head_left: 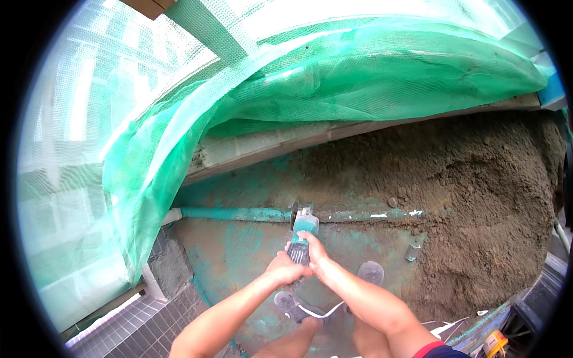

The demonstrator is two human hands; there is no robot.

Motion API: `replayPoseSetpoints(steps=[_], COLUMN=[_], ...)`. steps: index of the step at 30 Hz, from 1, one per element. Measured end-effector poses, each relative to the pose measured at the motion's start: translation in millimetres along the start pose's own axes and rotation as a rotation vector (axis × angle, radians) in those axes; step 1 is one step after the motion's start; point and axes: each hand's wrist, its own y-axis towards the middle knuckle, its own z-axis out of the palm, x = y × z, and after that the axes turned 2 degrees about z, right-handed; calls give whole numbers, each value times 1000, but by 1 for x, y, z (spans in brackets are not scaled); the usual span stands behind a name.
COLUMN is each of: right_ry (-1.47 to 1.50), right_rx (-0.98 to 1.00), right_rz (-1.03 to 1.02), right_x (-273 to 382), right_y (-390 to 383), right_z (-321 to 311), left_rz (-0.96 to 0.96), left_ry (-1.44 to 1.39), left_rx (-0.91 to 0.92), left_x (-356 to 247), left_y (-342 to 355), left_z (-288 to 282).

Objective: The person cuts a section of green PVC pipe using an angle grinder, removes the damaged portion with a hammer and chisel, and fits a replacement pipe segment into the gap.

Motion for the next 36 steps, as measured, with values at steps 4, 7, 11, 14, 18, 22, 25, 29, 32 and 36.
replayPoseSetpoints(steps=[4, 7, 11, 14, 18, 22, 25, 29, 32, 36], right_ry=[21, 54, 50, 39, 63, 83, 81, 82, 65, 27], right_rx=[-6, -8, 4, 15, -9, -29, -47, -56, -96, -96], right_rz=[0, 7, 44, 73, 80, 70, 37, 76, 58, 47], right_x=[-3, -4, 4, 8, 10, 12, 11, 13, 13, 14], right_y=[6, 8, 5, 5, 3, 4, 5, 4, 1, 0], right_z=[-2, -1, -3, -4, -1, -3, 4, 6, 12, 12], left_rz=[-42, -97, -148, -164, -191, -187, -180, -188, -151, -190], left_ry=[88, 233, 259, 254, 252, 230, 309, 283, 284, 251], left_rx=[-80, -98, -97, -116, -130, -98, -109, -89, -115, -32], left_x=[-1, -19, -41, -43, -42, -46, -47, -54, -47, -50], left_y=[2, -2, -8, -6, -3, 1, 4, -1, 6, 6], left_z=[5, 1, 0, 4, 8, 5, -1, -5, -5, -10])
